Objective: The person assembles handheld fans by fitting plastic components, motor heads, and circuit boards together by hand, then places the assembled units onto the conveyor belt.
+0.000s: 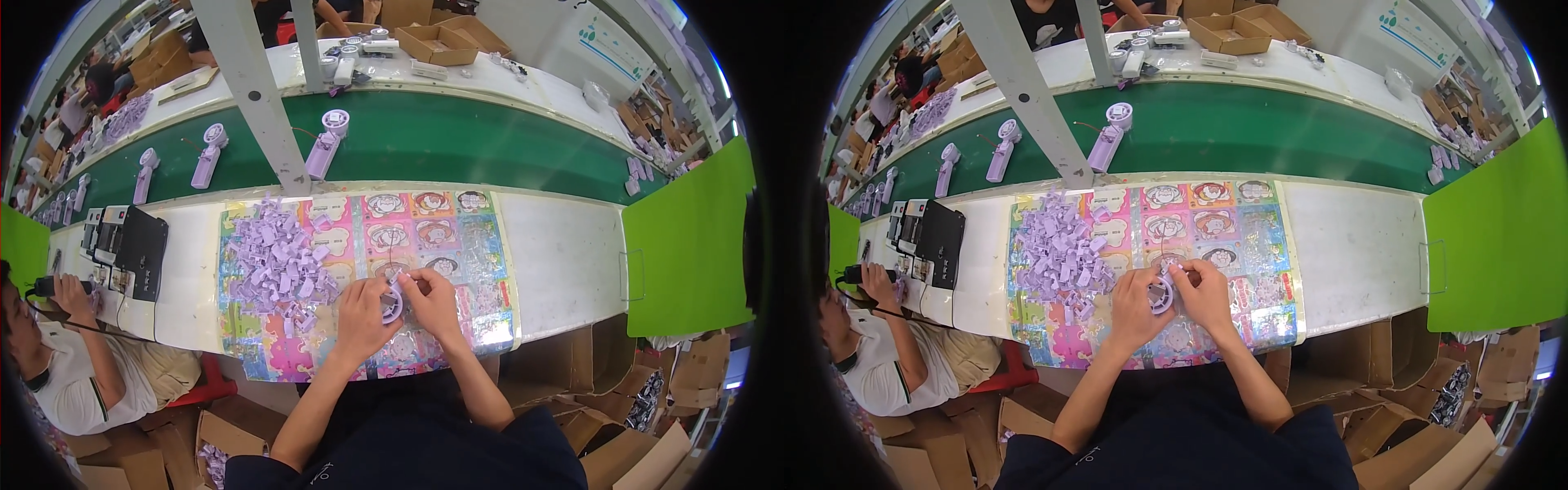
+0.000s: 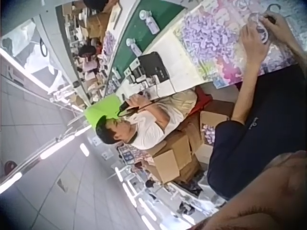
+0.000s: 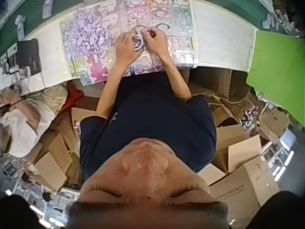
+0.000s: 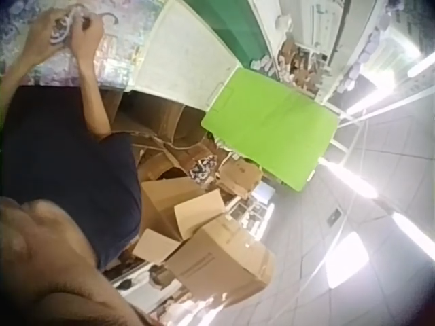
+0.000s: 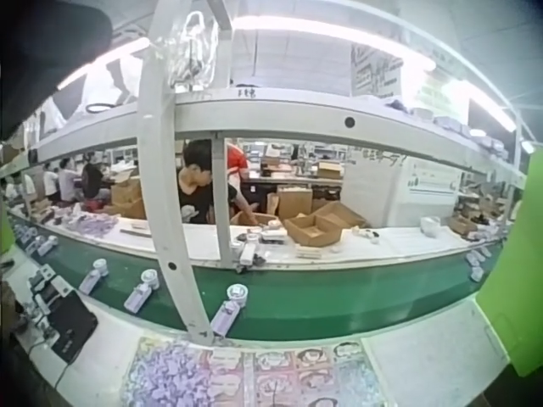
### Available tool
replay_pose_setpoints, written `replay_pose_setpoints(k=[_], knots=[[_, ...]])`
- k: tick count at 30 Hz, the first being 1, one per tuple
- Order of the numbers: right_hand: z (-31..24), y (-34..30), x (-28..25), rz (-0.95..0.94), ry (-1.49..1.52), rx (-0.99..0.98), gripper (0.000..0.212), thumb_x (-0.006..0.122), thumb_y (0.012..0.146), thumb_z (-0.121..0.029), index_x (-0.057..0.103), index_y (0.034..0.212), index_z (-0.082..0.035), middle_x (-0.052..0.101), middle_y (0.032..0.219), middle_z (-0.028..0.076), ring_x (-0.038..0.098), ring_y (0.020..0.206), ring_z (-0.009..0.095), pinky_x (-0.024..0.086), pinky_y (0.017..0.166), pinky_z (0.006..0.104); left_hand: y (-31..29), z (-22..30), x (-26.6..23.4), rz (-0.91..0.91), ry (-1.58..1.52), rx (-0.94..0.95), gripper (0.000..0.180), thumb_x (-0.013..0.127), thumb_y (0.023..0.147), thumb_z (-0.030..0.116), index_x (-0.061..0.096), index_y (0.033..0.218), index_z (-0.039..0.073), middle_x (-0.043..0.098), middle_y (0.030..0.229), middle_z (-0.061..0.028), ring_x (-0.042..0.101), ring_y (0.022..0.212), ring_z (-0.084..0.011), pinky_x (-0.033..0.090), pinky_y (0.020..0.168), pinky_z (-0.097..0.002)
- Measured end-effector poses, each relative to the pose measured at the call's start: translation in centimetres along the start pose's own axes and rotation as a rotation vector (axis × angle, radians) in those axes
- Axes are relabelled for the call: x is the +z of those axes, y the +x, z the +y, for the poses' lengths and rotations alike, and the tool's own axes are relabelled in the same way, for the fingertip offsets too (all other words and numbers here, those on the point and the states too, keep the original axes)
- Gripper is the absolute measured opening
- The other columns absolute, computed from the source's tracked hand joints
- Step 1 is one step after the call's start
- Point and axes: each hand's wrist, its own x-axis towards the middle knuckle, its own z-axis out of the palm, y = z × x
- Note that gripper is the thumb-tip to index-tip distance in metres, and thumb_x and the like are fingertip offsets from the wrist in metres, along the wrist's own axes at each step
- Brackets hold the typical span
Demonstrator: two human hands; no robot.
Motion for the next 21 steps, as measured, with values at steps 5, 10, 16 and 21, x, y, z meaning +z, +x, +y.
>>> replay_pose_setpoints(k=[5, 10, 16, 21], knots=[[-0.7, -0.8, 0.1, -0.101, 0.117, 0.056, 0.022, 0.071, 0.097, -0.018, 0.07, 0.104, 0.002, 0.071, 0.082, 0.003, 0.064, 0.075, 0.006, 0.049, 0.066, 0.0226, -1.4, 0.5, 0.2, 0.107, 0.033, 0.038, 0.069, 0.085, 0.063, 0.008, 0.048, 0.121, 0.006, 0.061, 0.122, -0.0154, 0.057, 0.111, -0.0384, 0.044, 0.095, -0.05], [1.2, -2.1, 0.3, -0.123, 0.347, 0.01, 0.022, 0.075, 0.093, -0.011, 0.069, 0.11, 0.002, 0.071, 0.084, 0.002, 0.061, 0.074, 0.005, 0.049, 0.065, 0.0217, -2.4, 1.3, -1.1, 0.096, -0.31, -0.191, 0.062, 0.085, 0.071, 0.011, 0.05, 0.122, 0.004, 0.06, 0.122, -0.0153, 0.057, 0.112, -0.0363, 0.045, 0.096, -0.0447], [0.9, -3.2, 0.9, -0.116, 0.377, -0.006, 0.022, 0.074, 0.093, -0.007, 0.068, 0.113, 0.001, 0.07, 0.088, 0.002, 0.063, 0.078, 0.006, 0.051, 0.07, 0.0215, -1.5, 0.5, -1.1, -0.069, -0.88, -0.625, 0.026, 0.069, 0.094, 0.009, 0.063, 0.117, -0.003, 0.065, 0.112, -0.0107, 0.061, 0.103, -0.0156, 0.048, 0.091, -0.028], [0.0, -3.2, 0.4, -0.197, 0.451, 0.063, 0.027, 0.071, 0.094, -0.004, 0.066, 0.12, 0.001, 0.068, 0.089, 0.002, 0.063, 0.081, 0.007, 0.051, 0.073, 0.0223, -1.7, 0.2, -0.6, -0.013, -0.986, -0.726, 0.019, 0.068, 0.095, 0.008, 0.064, 0.11, -0.003, 0.065, 0.104, -0.0056, 0.059, 0.097, -0.0113, 0.047, 0.087, -0.0256]])
